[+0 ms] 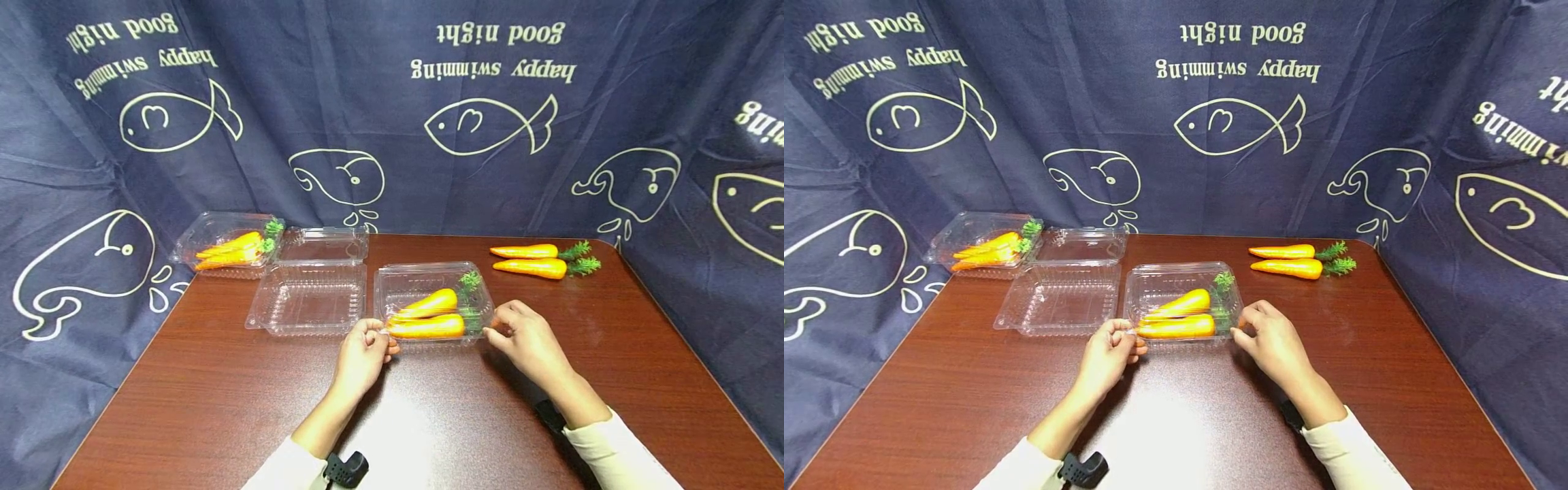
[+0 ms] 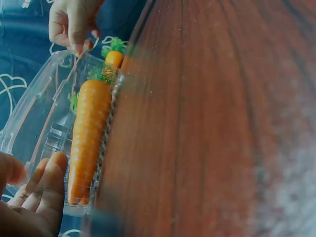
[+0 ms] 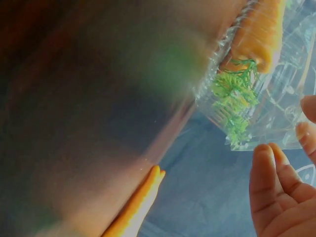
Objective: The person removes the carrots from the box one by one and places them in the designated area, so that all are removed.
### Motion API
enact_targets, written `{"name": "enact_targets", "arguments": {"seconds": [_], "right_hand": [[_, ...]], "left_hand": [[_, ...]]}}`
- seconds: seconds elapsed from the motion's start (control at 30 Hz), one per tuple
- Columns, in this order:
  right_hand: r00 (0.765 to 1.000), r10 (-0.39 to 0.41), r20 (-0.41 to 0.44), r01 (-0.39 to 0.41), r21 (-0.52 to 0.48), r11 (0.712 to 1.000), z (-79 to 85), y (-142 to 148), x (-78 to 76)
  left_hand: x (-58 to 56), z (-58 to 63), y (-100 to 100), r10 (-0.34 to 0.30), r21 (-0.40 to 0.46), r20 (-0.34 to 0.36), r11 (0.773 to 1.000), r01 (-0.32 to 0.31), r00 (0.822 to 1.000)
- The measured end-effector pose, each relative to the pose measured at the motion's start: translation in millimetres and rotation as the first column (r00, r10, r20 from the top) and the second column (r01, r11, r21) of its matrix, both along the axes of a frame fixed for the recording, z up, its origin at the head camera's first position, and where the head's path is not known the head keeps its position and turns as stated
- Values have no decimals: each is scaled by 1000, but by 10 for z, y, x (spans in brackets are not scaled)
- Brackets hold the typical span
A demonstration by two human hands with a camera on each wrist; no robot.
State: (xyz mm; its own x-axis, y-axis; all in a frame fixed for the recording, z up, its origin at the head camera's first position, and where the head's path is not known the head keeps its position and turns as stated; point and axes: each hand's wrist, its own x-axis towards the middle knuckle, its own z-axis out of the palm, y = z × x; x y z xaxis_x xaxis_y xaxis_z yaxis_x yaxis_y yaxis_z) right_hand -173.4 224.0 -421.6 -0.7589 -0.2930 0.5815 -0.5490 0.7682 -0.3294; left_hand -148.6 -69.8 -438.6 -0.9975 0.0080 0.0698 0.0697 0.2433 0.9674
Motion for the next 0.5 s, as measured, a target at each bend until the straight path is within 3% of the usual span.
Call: {"name": "enact_targets", "arguments": {"seconds": [0.17,0.33,0.5], "right_hand": [[1000,-17,0,17,17,1000,21,-11,9],[1000,-22,-15,22,37,999,60,-28,20],[999,-50,0,50,15,999,116,-53,47]], "left_hand": [[23,-5,-23,10,-48,-36,999,-12,999],[40,-2,-55,41,-67,-12,997,-42,999],[37,-7,-78,20,-53,0,998,-20,1000]]}}
